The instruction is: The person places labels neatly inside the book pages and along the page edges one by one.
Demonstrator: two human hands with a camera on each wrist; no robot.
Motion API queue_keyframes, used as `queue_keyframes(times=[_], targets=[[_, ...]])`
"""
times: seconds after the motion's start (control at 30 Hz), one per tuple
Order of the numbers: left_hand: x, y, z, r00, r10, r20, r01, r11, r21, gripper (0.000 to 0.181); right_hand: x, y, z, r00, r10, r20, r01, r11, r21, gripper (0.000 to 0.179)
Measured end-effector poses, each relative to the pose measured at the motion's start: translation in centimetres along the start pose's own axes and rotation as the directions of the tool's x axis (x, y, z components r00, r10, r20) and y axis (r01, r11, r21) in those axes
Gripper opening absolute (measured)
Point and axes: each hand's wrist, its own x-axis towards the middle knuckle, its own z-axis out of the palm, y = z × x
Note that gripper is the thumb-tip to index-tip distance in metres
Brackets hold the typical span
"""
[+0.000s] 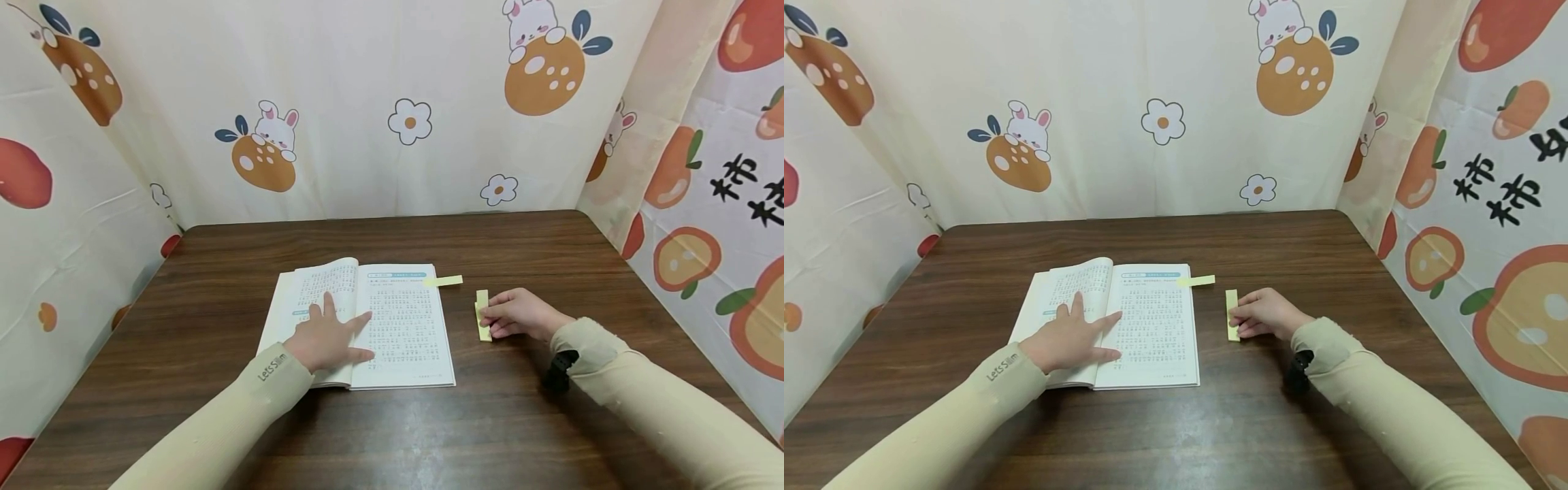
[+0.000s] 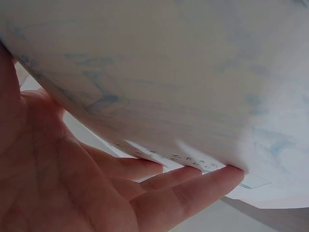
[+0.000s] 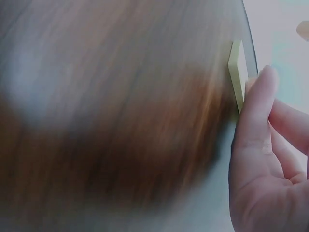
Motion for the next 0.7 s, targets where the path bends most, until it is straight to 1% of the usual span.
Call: queue_keyframes(times=[0.1,0.2,0.3,0.53,0.7], targets=[[-0.04,-0.03,-0.03,1.000,0.003,-0.001,-0.003,1.000,0.003,0.079,0.10,0.04,0.08,1.000,-0.010,0.016,0.009,0.998,0.060,0.022],[-0.05,-0.02,-0.05,1.000,0.005,0.000,-0.005,1.000,0.008,0.079,0.22,0.10,0.09,1.000,-0.006,0.014,0.004,0.994,0.111,0.023],[-0.03,-0.01,-0.04,1.000,0.005,-0.002,-0.004,1.000,0.010,0.079,0.22,0.09,0.08,1.000,-0.001,0.020,-0.002,0.990,0.140,0.021],[0.01,-0.03,0.01,1.000,0.003,-0.003,-0.003,1.000,0.002,0.079,0.06,-0.12,0.14,1.000,0.011,0.025,-0.015,0.987,0.157,0.009],[-0.03,-0.06,0.00,1.000,0.001,-0.004,-0.001,1.000,-0.001,0.079,-0.06,-0.61,0.27,1.000,0.021,0.023,-0.024,0.987,0.156,0.005]])
